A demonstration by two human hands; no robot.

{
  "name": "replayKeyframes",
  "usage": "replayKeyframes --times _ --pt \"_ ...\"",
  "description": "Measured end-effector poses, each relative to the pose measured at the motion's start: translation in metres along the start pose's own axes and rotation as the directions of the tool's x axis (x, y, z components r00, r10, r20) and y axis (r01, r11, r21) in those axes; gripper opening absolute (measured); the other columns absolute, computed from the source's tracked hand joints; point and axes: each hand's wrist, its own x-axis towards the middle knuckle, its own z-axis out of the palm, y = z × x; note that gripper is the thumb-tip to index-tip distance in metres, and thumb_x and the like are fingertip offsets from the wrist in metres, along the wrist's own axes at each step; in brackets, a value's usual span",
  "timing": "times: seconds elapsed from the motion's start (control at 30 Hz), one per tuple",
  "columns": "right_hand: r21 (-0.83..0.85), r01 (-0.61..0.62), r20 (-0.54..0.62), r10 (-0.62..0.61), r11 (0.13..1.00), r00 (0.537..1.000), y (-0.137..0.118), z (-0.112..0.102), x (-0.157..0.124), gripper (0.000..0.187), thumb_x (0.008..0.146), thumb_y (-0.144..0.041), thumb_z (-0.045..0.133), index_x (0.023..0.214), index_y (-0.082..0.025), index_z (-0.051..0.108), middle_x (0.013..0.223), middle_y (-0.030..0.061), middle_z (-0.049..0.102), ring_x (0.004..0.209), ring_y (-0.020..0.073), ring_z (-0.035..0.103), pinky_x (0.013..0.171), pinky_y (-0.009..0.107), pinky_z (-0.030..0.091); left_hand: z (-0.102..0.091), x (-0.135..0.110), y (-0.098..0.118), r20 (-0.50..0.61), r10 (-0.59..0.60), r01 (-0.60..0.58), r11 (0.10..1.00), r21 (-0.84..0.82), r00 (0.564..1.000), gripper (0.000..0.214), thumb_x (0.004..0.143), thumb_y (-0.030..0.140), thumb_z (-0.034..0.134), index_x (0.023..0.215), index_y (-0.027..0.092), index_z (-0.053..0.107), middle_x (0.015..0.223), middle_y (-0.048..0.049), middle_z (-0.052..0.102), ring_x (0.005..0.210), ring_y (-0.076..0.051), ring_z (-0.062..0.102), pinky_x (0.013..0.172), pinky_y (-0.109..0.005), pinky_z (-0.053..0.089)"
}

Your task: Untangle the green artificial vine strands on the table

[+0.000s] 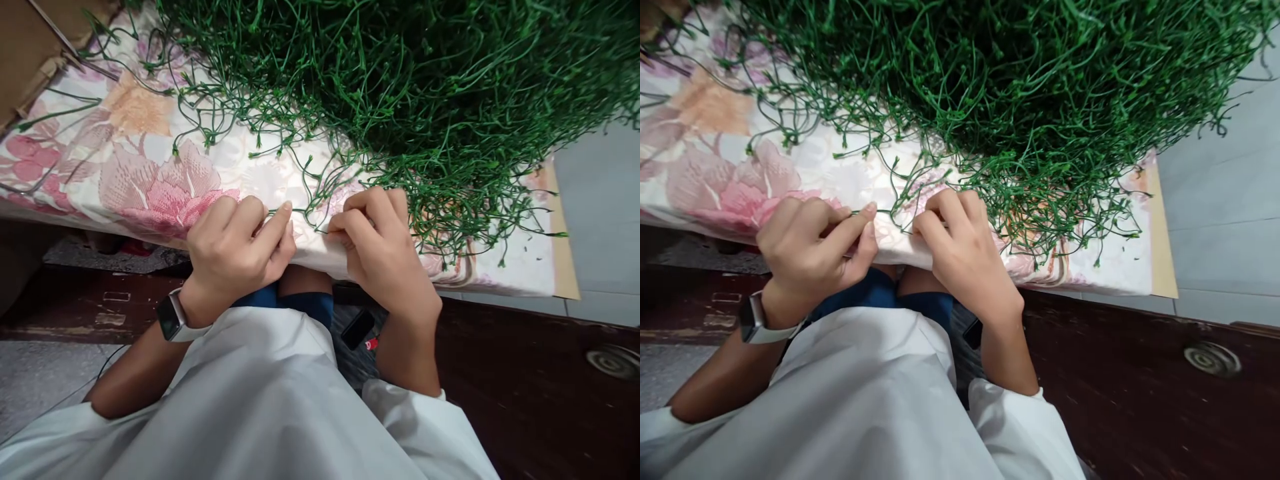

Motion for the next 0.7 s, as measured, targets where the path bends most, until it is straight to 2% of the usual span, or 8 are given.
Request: replayKeyframes --times 0.1,0.17,0.23,0.3,0.37,0.43,0.53,0.7 --pt "-0.037 0.008 -0.007 -0.008 0.999 1.000 0.014 -0.011 -0.008 0.021 0.099 -0.005 0.046 0.090 -0.021 0.056 0.094 0.0069 0.062 0.090 0.0210 0.048 0.080 0.036 0.041 0.000 -0.001 0.000 0.059 -0.047 0.049 0.998 -0.028 0.997 0.013 0.091 0.026 0.066 0.097 0.026 0.078 0.065 -0.0062 0.057 0.062 -0.022 0.047 0.055 -0.040 0.031" --pt "-0.067 -0.031 -0.123 0.023 0.997 0.992 0.029 -0.022 -0.016 0.021 0.096 -0.004 0.049 0.088 -0.022 0.057 0.088 0.0050 0.062 0.085 0.0196 0.051 0.077 0.035 0.041 0.000 -0.002 0.000 0.068 -0.065 0.068 0.996 -0.054 0.996 0.015 0.091 0.026 0.065 0.098 0.028 0.078 0.065 -0.0062 0.057 0.062 -0.023 0.048 0.055 -0.040 0.031" --pt "-0.130 -0.082 -0.277 0.043 0.988 0.960 0.048 -0.031 -0.024 0.017 0.096 -0.009 0.056 0.088 -0.022 0.060 0.083 0.0039 0.060 0.081 0.0186 0.053 0.073 0.035 0.040 0.001 -0.002 0.000 0.036 -0.056 0.058 0.996 -0.066 0.998 0.015 0.091 0.025 0.066 0.099 0.028 0.078 0.064 -0.0059 0.057 0.061 -0.023 0.048 0.054 -0.040 0.031" --pt "-0.198 -0.111 -0.351 0.036 0.974 0.936 0.064 -0.037 -0.029 0.009 0.096 -0.016 0.061 0.098 -0.023 0.066 0.079 0.0037 0.058 0.077 0.0188 0.055 0.071 0.035 0.041 0.002 -0.002 0.000 0.009 -0.035 0.036 0.998 -0.058 0.999 0.014 0.090 0.025 0.066 0.098 0.027 0.078 0.064 -0.0060 0.057 0.061 -0.023 0.047 0.054 -0.040 0.030" --pt "-0.243 -0.110 -0.360 0.016 0.964 0.933 0.070 -0.039 -0.031 0.022 0.092 -0.018 0.061 0.113 -0.023 0.068 0.081 0.0051 0.060 0.078 0.0210 0.058 0.071 0.038 0.043 0.002 -0.001 0.000 -0.010 -0.030 0.030 0.999 -0.044 0.999 0.012 0.090 0.024 0.067 0.095 0.025 0.078 0.064 -0.0060 0.057 0.061 -0.022 0.047 0.054 -0.039 0.030" --pt "-0.236 -0.117 -0.388 0.017 0.965 0.921 0.063 -0.036 -0.028 0.032 0.086 -0.014 0.060 0.114 -0.025 0.070 0.088 0.0075 0.064 0.083 0.0238 0.062 0.076 0.043 0.044 0.002 0.000 0.000 -0.024 -0.041 0.040 0.998 -0.048 0.999 0.010 0.089 0.023 0.068 0.093 0.023 0.077 0.064 -0.0063 0.057 0.061 -0.022 0.047 0.054 -0.039 0.030" --pt "-0.156 -0.122 -0.405 0.049 0.980 0.913 0.035 -0.028 -0.018 0.027 0.083 -0.011 0.062 0.102 -0.026 0.073 0.096 0.0087 0.067 0.088 0.0254 0.064 0.080 0.045 0.045 0.000 0.000 0.001 -0.024 -0.037 0.035 0.997 -0.067 0.999 0.010 0.089 0.023 0.069 0.093 0.022 0.077 0.064 -0.0068 0.058 0.061 -0.021 0.046 0.055 -0.039 0.031" --pt "-0.059 -0.083 -0.176 0.072 0.995 0.982 -0.004 -0.009 -0.001 0.018 0.096 -0.018 0.065 0.109 -0.027 0.073 0.100 0.0074 0.070 0.092 0.0233 0.059 0.083 0.041 0.046 -0.002 -0.004 0.000 0.112 -0.105 0.116 0.989 -0.096 0.988 0.019 0.092 0.027 0.063 0.103 0.029 0.079 0.068 -0.0079 0.061 0.064 -0.025 0.051 0.056 -0.042 0.036"
